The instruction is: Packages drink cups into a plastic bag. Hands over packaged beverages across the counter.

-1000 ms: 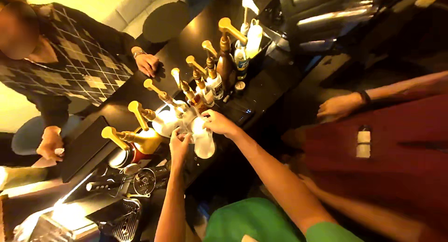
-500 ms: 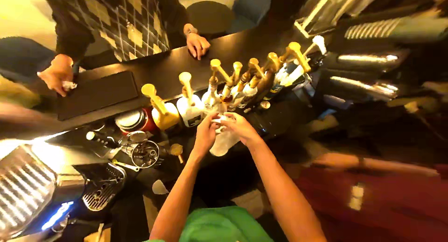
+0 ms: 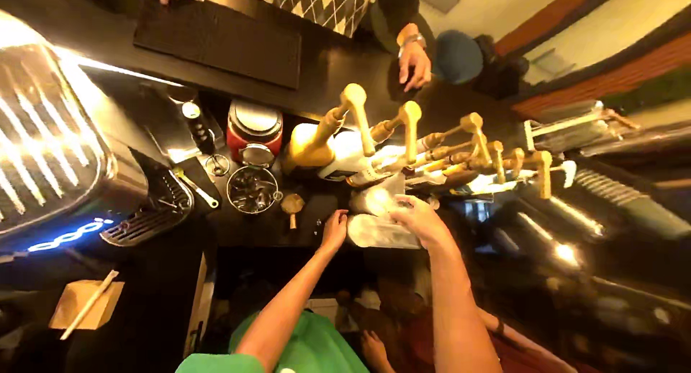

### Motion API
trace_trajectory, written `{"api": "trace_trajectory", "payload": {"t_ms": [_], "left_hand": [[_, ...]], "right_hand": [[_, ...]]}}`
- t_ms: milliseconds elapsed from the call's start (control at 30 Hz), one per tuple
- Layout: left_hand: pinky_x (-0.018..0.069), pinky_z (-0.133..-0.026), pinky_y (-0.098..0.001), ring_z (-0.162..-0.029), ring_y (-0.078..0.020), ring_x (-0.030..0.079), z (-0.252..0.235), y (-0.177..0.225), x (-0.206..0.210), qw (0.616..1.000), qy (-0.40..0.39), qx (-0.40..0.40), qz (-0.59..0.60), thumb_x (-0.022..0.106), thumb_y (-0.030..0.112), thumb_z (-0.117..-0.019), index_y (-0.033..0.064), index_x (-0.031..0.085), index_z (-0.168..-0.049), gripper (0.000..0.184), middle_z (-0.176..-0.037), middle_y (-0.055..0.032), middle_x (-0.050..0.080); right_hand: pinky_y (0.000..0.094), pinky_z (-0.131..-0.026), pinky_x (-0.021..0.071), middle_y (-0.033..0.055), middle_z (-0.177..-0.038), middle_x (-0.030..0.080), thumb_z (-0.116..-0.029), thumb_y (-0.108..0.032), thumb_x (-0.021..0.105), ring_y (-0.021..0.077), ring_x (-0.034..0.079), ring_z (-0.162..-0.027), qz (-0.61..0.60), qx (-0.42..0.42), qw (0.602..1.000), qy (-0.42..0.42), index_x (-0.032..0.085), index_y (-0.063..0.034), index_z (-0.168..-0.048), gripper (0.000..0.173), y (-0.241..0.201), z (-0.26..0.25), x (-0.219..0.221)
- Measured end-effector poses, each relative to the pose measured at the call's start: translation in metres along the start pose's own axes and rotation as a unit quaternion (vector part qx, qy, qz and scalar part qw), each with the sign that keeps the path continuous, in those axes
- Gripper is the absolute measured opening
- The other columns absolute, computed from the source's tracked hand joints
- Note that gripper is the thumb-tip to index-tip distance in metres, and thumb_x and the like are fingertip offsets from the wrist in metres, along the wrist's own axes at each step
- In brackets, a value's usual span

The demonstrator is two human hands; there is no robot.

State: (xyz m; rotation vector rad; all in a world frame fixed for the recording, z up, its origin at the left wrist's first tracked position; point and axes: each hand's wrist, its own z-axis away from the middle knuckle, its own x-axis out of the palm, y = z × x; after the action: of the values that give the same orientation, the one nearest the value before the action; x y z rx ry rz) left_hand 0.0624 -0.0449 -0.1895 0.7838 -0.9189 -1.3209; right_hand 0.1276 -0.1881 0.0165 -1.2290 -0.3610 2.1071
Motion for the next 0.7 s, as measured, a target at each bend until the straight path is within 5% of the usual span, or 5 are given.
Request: {"api": "trace_trajectory", "payload": {"t_ms": [167, 533, 700], "left_hand": [[0.0426, -0.114, -0.0475, -0.134, -0.0264, 0.056, 0.006, 0.000, -0.001, 1.000, 0.000, 0.006, 0.014, 0.036, 0.026, -0.1110, 0.0061, 0.059, -0.139, 0.042, -0.140, -0.0155, 0.061], [0.0400, -0.116, -0.0453, -0.135, -0.0309, 0.052, 0.027, -0.012, 0.005, 0.998, 0.017, 0.039, -0.054, 0.036, 0.032, -0.1102, 0.0030, 0.064, -0.132, 0.045, -0.137, -0.0195, 0.060], [0.0365, -0.120, -0.0438, -0.141, -0.0269, 0.048, 0.031, -0.025, 0.010, 0.992, -0.003, 0.096, -0.082, 0.034, 0.041, -0.1108, 0.0080, 0.055, -0.145, 0.052, -0.149, -0.0150, 0.054]], "right_hand": [[0.0329, -0.072, 0.0564, 0.0102, -0.093, 0.067, -0.1025, -0.012, 0.056, 0.0162, 0.063, -0.075, -0.070, -0.018, 0.997, 0.013, 0.060, -0.0030, -0.137, 0.035, -0.004, 0.002, 0.000], [0.0325, -0.074, 0.0580, 0.0051, -0.091, 0.062, -0.1048, -0.012, 0.055, 0.0132, 0.061, -0.072, -0.192, -0.007, 0.980, 0.040, 0.059, -0.0015, -0.130, 0.028, -0.006, 0.008, -0.004], [0.0332, -0.074, 0.0580, 0.0079, -0.096, 0.064, -0.1035, -0.013, 0.058, 0.0149, 0.062, -0.075, -0.156, -0.015, 0.987, 0.033, 0.060, -0.0027, -0.133, 0.031, -0.007, 0.013, -0.002]]}}
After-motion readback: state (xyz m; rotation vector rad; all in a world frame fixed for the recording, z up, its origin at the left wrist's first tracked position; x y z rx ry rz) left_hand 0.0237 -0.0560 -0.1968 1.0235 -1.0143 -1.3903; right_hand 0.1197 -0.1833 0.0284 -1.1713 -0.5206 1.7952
